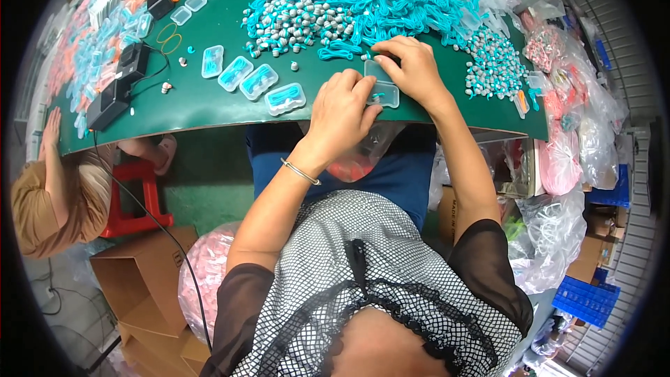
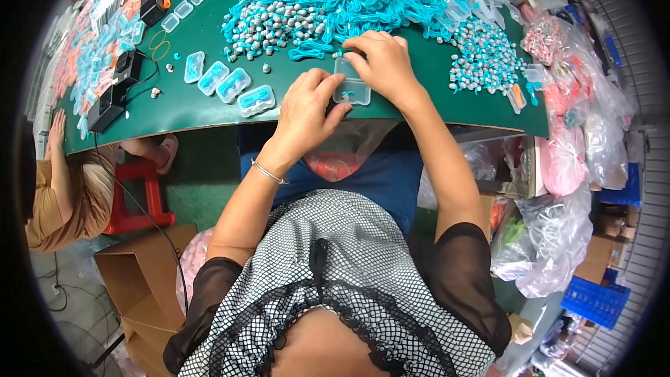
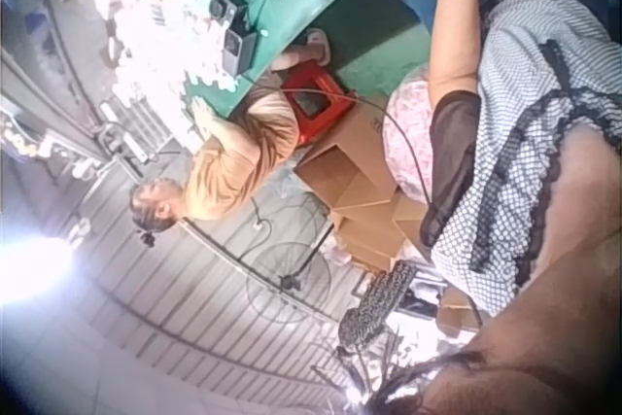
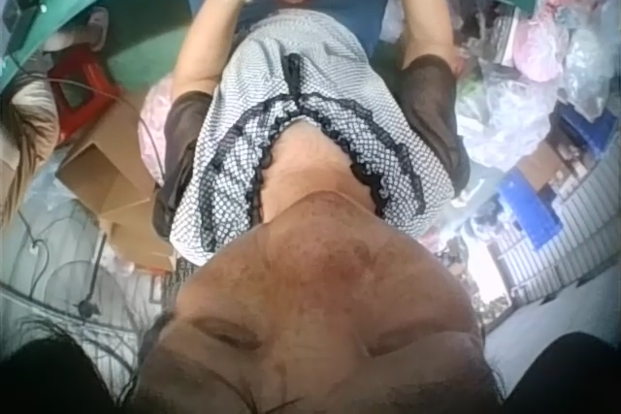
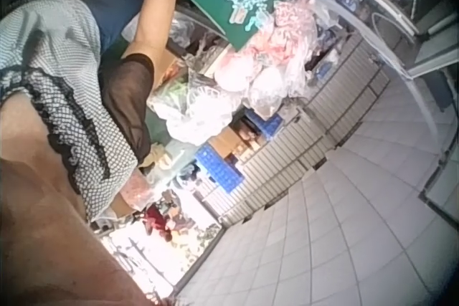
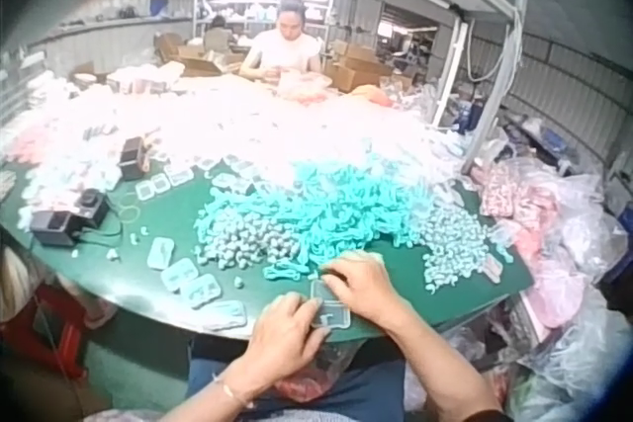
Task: Sorting small blue and green items and putting them into small plastic boxes on a workbench.
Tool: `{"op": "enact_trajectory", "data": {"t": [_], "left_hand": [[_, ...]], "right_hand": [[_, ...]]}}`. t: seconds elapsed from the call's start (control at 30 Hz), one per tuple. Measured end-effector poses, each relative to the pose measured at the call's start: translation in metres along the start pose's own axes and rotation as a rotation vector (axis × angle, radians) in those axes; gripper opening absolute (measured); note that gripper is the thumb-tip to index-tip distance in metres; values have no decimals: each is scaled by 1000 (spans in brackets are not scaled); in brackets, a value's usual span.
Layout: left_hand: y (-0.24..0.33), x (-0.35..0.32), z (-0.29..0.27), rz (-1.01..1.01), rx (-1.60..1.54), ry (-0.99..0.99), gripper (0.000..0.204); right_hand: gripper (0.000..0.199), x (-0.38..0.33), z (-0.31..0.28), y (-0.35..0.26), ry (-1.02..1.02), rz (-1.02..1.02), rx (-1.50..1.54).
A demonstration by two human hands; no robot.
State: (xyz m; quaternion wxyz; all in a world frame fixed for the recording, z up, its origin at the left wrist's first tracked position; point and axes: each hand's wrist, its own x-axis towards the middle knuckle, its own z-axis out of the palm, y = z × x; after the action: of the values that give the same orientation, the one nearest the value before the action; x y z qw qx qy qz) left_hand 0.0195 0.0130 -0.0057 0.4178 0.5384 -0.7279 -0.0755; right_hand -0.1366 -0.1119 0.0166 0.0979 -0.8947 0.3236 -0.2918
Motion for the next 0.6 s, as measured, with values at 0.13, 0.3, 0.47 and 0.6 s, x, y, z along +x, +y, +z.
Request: {"op": "enact_trajectory", "data": {"t": [0.13,0.3,0.47,0.6], "left_hand": [[1,0,-1,-1,-12,-26,41],[1,-2,-3,15,-22,-17,42],[-2,-3,-5,-7,-60,-22,42],[-4,-2,-5,-22,-69,-47,43]], "right_hand": [[13,10,9,-8,-40,-27,-149],[10,13,5,-9,-76,-57,-185],[7,-17,-29,-10,-39,-147,74],[11,-43,-41,-20,-133,-211,155]]}}
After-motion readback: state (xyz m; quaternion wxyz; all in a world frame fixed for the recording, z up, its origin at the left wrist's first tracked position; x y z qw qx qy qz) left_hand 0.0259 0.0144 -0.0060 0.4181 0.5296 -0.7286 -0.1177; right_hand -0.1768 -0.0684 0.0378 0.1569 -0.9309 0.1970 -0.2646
